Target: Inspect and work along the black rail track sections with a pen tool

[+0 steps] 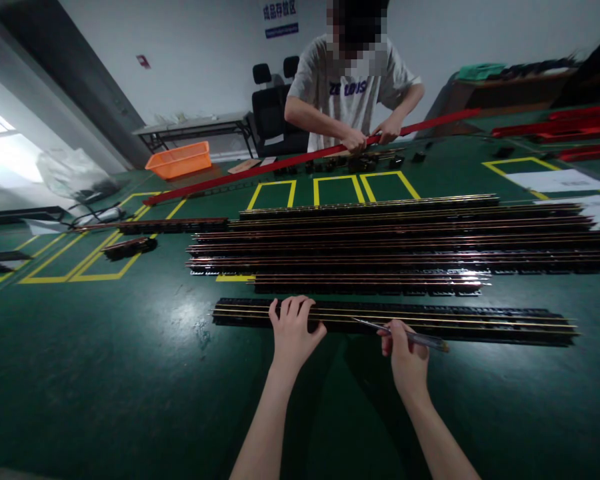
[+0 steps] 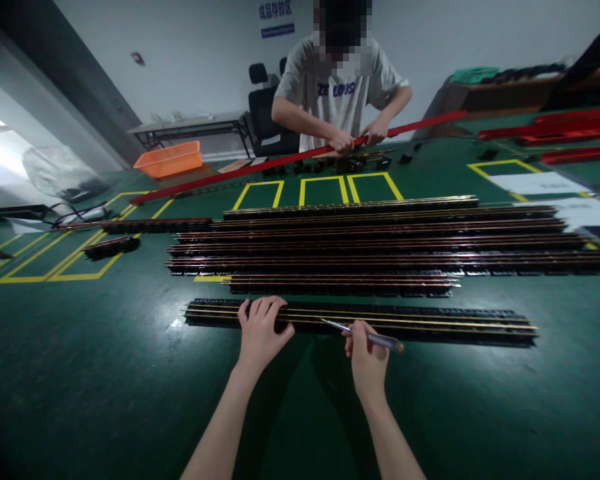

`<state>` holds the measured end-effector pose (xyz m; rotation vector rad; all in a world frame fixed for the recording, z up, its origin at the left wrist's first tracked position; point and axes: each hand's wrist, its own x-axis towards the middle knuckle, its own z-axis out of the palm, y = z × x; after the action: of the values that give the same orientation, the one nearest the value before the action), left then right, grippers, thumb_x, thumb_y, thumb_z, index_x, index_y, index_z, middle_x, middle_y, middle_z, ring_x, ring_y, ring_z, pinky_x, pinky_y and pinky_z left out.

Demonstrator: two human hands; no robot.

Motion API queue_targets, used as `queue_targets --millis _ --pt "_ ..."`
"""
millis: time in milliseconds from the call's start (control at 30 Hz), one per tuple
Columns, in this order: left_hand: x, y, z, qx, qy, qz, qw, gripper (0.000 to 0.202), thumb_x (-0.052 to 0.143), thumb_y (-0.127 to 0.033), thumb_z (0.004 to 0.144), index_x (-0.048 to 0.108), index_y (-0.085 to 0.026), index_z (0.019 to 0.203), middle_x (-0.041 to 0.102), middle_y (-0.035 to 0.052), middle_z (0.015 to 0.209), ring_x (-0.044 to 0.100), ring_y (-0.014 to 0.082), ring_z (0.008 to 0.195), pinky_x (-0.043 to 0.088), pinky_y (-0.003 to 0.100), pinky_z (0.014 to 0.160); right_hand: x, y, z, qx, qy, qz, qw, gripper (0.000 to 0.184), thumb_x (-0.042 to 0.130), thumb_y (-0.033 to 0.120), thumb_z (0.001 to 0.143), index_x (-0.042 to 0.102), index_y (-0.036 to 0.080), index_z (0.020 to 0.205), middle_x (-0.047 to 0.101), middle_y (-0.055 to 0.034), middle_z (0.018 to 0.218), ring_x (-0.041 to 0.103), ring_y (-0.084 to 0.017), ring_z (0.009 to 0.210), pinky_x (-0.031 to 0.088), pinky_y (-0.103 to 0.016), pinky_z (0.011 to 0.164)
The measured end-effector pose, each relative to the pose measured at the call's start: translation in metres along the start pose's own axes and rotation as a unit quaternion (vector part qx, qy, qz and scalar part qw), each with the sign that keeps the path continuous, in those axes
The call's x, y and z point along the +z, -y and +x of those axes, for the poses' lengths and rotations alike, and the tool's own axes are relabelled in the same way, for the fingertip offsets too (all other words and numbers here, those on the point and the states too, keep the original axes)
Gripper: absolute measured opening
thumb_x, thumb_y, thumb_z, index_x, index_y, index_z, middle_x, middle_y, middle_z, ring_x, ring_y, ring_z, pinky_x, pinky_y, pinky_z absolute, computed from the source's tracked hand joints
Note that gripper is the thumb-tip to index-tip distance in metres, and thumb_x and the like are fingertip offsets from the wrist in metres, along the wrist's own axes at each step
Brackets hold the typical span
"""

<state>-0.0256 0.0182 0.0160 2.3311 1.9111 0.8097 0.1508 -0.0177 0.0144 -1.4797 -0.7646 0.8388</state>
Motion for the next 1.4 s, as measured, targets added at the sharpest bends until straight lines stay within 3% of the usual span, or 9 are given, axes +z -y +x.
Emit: queue_targets --millis 400,833,1400 --pt "-0.0007 0.0009 -0.0001 0.002 0.006 0.0 1.0 0.025 0.056 -0.031 0.074 0.058 -0.023 0.097 0.064 0.0044 0.104 0.054 0.0249 0.102 0.025 0.052 0.102 -0.0019 0.0011 -0.0012 0.002 0.01 -0.004 1.0 0.042 0.053 0.056 0.077 0.058 0.017 0.063 0.05 0.0022 0.048 0.045 -0.01 0.042 0.034 -0.022 0.04" --pt "-0.0009 0.0014 -0.0006 0.007 0.004 0.006 1.0 0.024 0.057 -0.031 0.075 0.058 -0.022 0.098 0.063 0.0045 0.104 0.053 0.0248 0.103 0.024 0.052 0.103 -0.0009 0.0033 -0.0019 0.008 0.003 -0.015 1.0 0.038 0.053 0.05 0.08 0.058 0.016 0.061 0.05 0.0018 0.048 0.045 -0.01 0.043 0.034 -0.021 0.041" --pt "0.0014 0.0022 -0.0003 0.006 -0.002 0.002 1.0 0.025 0.056 -0.031 0.074 0.058 -0.022 0.098 0.063 0.0042 0.104 0.053 0.0247 0.103 0.024 0.052 0.103 -0.0002 0.0023 -0.0012 0.003 0.003 -0.004 1.0 0.042 0.053 0.054 0.078 0.058 0.016 0.062 0.049 0.0023 0.048 0.045 -0.009 0.042 0.035 -0.021 0.04"
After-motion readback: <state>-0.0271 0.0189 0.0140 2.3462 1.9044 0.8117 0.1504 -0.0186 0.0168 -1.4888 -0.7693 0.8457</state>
